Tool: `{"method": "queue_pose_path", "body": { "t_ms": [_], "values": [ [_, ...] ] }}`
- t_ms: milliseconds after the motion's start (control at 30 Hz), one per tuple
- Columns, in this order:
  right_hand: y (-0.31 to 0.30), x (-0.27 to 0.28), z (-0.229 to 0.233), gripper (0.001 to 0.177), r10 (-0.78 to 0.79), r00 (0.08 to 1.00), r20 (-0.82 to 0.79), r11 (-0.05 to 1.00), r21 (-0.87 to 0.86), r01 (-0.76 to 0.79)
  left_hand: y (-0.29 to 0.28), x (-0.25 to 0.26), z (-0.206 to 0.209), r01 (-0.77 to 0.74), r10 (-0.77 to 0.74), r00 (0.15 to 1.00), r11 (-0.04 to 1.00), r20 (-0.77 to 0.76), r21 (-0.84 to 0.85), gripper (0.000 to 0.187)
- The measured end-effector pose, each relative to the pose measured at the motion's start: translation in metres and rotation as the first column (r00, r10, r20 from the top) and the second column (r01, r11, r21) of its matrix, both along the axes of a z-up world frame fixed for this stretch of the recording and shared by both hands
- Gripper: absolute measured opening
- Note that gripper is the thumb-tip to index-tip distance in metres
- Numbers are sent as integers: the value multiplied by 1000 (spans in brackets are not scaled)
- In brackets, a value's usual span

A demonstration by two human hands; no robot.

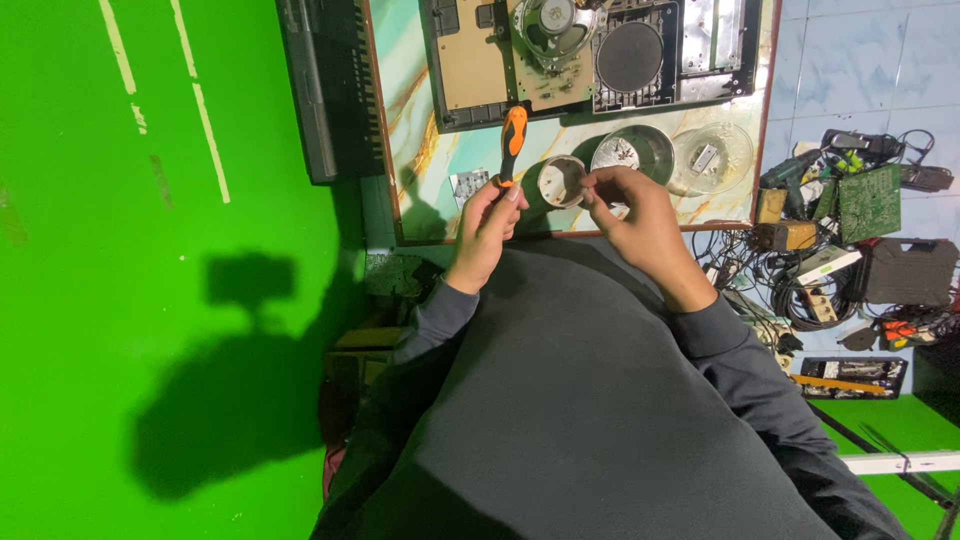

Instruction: The person works on a disassembled electronic device on a table, using pliers to cut a yellow sponge and a screwdriver to manipulate internal components. They also handle a small metal bowl containing screws and a thin metal rod, placing items into the bowl and adjusting the device's interior.

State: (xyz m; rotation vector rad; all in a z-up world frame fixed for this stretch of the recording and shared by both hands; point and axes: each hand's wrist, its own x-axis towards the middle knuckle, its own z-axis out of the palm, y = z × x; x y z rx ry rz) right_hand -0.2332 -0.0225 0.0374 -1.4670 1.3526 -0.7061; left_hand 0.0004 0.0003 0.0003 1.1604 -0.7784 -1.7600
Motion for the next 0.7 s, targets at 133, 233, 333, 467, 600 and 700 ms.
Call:
{"method": "queue_pose_path", "body": {
  "t_ms": [133,233,333,467,600,700],
  "values": [
    [-2,-1,2,19,21,999,-37,997,-70,-24,0,2,0,2,-2,1000,1000,2,-9,25],
    [-2,-3,1,15,-16,999,-32,999,-36,15,-1,3,3,-4,4,1000,1000,-10,13,27],
    [-1,-3,1,14,-40,999,-37,999,6,40,-3,5,8,12,-12,1000,1000,-6,12,32],
    [0,-2,0,16,-80,996,-26,994,79,82,-5,8,14,34,-33,998,999,55,-14,45],
    [7,2,-5,20,-139,990,-3,984,110,138,-6,15,12,78,-75,991,997,113,-26,46],
    [13,6,-10,23,-162,983,88,982,112,152,-8,17,7,73,-65,994,993,90,-92,25]
  ]
}}
